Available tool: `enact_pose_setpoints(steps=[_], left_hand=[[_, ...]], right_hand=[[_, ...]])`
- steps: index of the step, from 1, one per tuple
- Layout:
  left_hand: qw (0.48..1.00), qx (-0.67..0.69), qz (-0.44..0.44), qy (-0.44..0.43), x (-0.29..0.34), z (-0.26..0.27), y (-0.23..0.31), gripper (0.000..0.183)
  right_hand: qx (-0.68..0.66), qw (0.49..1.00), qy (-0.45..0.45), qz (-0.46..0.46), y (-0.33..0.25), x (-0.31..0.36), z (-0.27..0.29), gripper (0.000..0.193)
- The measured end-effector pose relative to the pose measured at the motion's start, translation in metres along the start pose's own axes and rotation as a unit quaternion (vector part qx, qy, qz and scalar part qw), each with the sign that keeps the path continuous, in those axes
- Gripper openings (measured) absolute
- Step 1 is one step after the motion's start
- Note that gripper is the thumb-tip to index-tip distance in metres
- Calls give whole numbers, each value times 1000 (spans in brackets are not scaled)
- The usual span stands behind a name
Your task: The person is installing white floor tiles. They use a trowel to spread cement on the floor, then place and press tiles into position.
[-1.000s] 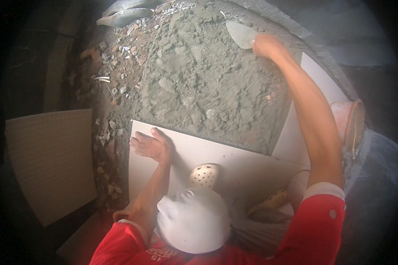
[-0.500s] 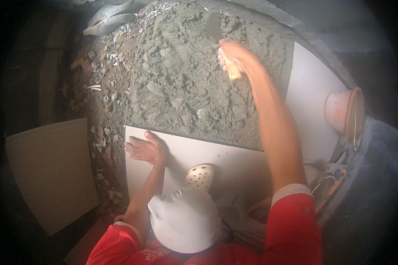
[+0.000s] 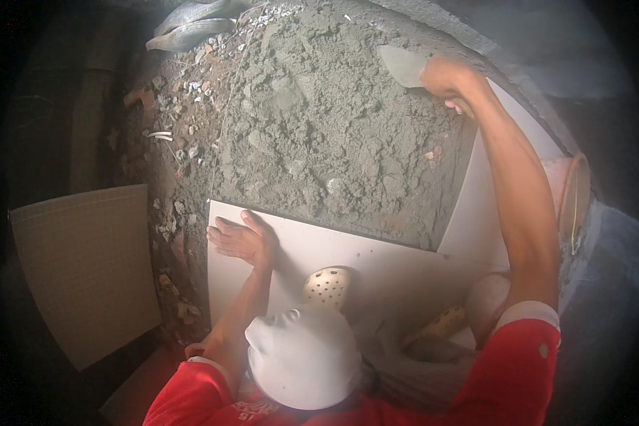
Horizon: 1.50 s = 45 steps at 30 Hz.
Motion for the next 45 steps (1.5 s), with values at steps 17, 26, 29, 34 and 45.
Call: enact_pose_setpoints(steps=[17, 26, 29, 34, 45], left_hand=[[999, 21, 8, -22, 0, -4, -3, 78], [1000, 9, -1, 6, 0, -3, -1, 81], [1000, -3, 5, 16, -1, -13, -5, 82], [997, -47, 43, 31, -8, -30, -14, 91], [988, -92, -76, 100, -50, -46, -1, 83]], right_hand=[[29, 992, 12, 126, -66, -26, 18, 41], [-56, 992, -8, 113, 27, 24, -26, 51], [-96, 987, 95, 87, 105, 116, -11, 54], [-192, 966, 174, -21, 268, 366, -45, 54], [148, 887, -8, -437, 468, 691, -189, 44]])
Point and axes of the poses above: each hand's wrist, its own x-axis away from the middle knuckle, its own z-axis out of the back of the hand, y = z × x, the point moved 8 cm from there along -x, towards the middle knuckle, and after that the axes turned 5 degrees about -x, right-handed, at the moved point
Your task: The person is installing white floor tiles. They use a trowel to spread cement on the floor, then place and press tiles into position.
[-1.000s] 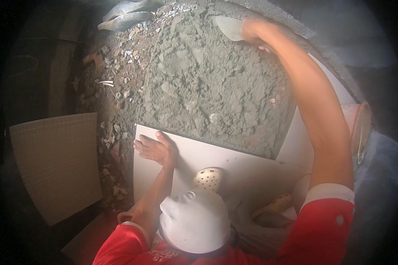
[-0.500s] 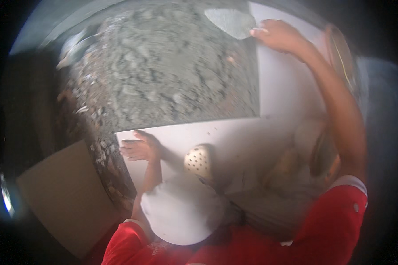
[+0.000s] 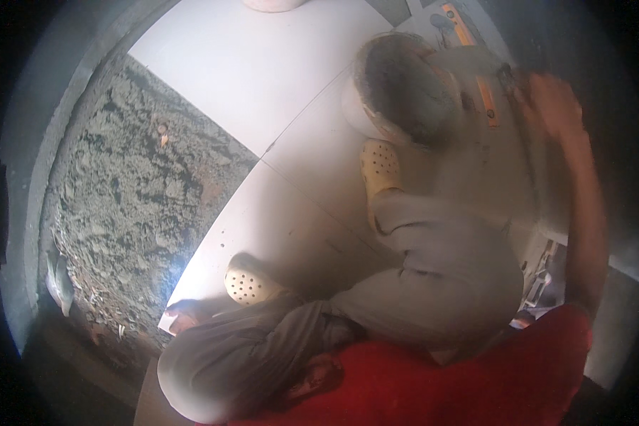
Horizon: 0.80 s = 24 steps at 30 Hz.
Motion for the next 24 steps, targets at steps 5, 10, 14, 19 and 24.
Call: enact_pose_setpoints(steps=[5, 10, 14, 19, 24], left_hand=[[992, 51, -99, 56, -39, 26, 31, 81], [787, 425, -443, -61, 29, 172, 195, 68], [518, 487, -642, -286, 131, 319, 305, 49], [296, 306, -837, -344, 277, 438, 345, 69], [315, 220, -783, -490, 392, 452, 354, 66]], right_hand=[[-13, 993, 75, 95, -79, -80, 27, 25], [-23, 944, 157, 290, -223, -63, 5, 17], [26, 964, 111, 238, -216, 15, -52, 20], [-79, 982, 55, 165, -133, 24, -52, 23], [-119, 986, 22, 117, -88, -42, -46, 23]])
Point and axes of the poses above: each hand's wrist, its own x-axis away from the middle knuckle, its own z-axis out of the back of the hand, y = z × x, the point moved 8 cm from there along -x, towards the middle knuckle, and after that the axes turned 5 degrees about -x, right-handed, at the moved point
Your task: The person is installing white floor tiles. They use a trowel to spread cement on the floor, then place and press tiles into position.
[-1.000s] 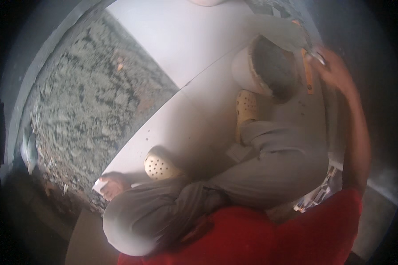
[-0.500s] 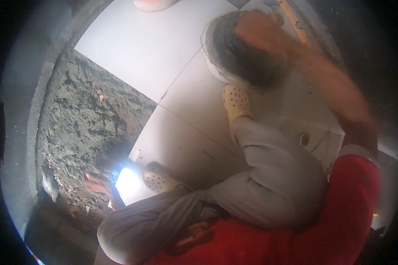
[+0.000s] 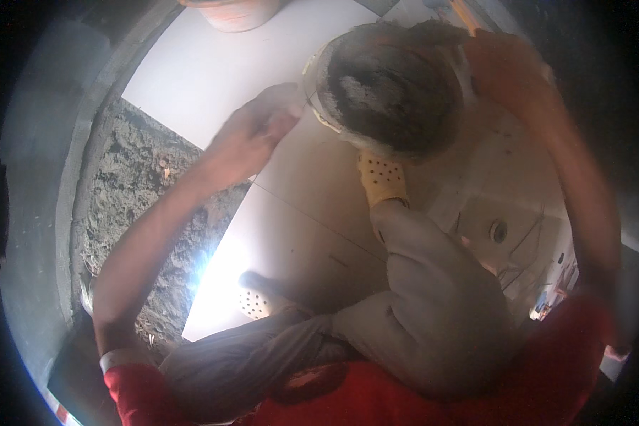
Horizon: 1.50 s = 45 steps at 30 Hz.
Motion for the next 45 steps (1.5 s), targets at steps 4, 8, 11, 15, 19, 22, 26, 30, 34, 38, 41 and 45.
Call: enact_pose_setpoints(steps=[4, 8, 11, 15, 19, 22, 26, 30, 34, 38, 41, 45], left_hand=[[997, 72, 9, 20, -33, -40, 1, 51], [994, 103, 31, 17, -44, -51, -13, 42], [986, 159, 49, 25, -49, -53, -16, 39], [968, 245, 58, 17, -51, -55, -19, 37], [963, 258, 76, -11, -48, -62, -25, 36], [958, 278, 64, 3, -52, -61, -23, 36], [965, 250, 80, -11, -52, -63, -28, 35], [961, 273, 52, 0, -57, -62, -28, 35], [947, 312, 69, 5, -60, -67, -31, 35], [939, 333, 86, 8, -58, -67, -30, 33], [937, 339, 85, 6, -56, -66, -27, 33], [941, 325, 95, -1, -55, -64, -28, 32]], right_hand=[[-30, 991, 7, 126, -60, -35, -37, 23], [51, 993, 13, 105, -99, 12, -59, 25], [39, 997, -10, 63, -107, 64, -69, 34], [0, 991, 107, 78, -89, 100, -49, 40], [-72, 993, 88, 20, -26, 109, -30, 35], [-190, 965, 0, -178, 19, 101, -47, 31], [-236, 966, -65, -83, -22, 74, -84, 29], [-329, 938, -41, -99, -42, 70, -110, 31], [-448, 877, -87, -150, -49, 72, -123, 35], [-470, 880, -45, -55, -70, 49, -105, 36], [-527, 846, -70, -44, -81, 37, -104, 35], [-555, 822, -98, -78, -81, 36, -106, 35]])
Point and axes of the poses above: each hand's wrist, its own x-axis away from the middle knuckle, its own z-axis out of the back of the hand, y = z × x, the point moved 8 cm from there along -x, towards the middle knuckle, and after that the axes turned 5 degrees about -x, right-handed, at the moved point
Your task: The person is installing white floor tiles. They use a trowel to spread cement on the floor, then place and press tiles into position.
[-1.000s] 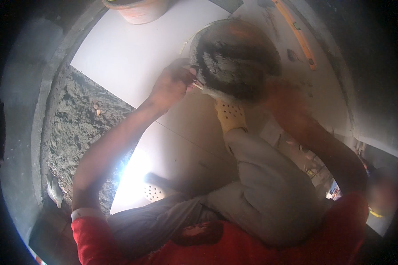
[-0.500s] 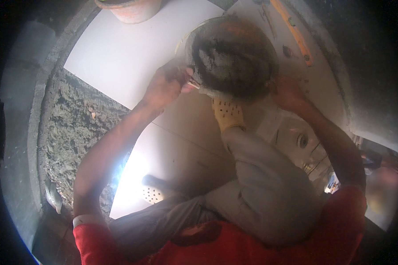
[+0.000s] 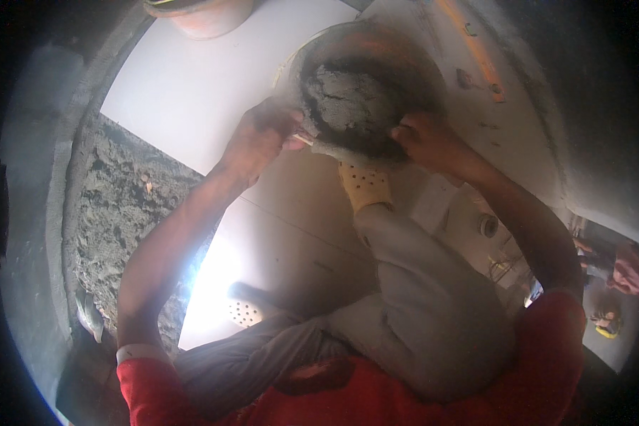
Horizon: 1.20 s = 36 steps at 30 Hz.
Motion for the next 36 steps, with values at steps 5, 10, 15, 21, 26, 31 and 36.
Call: enact_pose_setpoints(steps=[5, 10, 15, 21, 26, 31, 36], left_hand=[[1000, 19, -3, 21, -1, -3, -1, 30], [1000, -10, -9, 1, -3, -2, -2, 31], [1000, 22, -20, 6, -5, -5, -1, 31], [1000, -30, -6, -6, 8, 2, 6, 29], [1000, -3, -7, -4, 14, 2, 11, 28], [992, -122, -20, -10, 27, 11, 0, 32], [991, -133, -4, -19, 91, 41, -34, 34]], right_hand=[[-56, 998, -31, 4, -7, 1, -2, 35], [-116, 990, -44, -72, -4, 3, -3, 33], [-166, 981, -67, -70, -7, 7, -6, 30], [-226, 971, -33, -72, 1, 15, -1, 31], [-220, 969, -32, -107, 14, 30, 13, 34], [-144, 989, 34, -22, 19, 36, 46, 38], [-154, 976, 135, -80, 42, 52, 81, 39]])
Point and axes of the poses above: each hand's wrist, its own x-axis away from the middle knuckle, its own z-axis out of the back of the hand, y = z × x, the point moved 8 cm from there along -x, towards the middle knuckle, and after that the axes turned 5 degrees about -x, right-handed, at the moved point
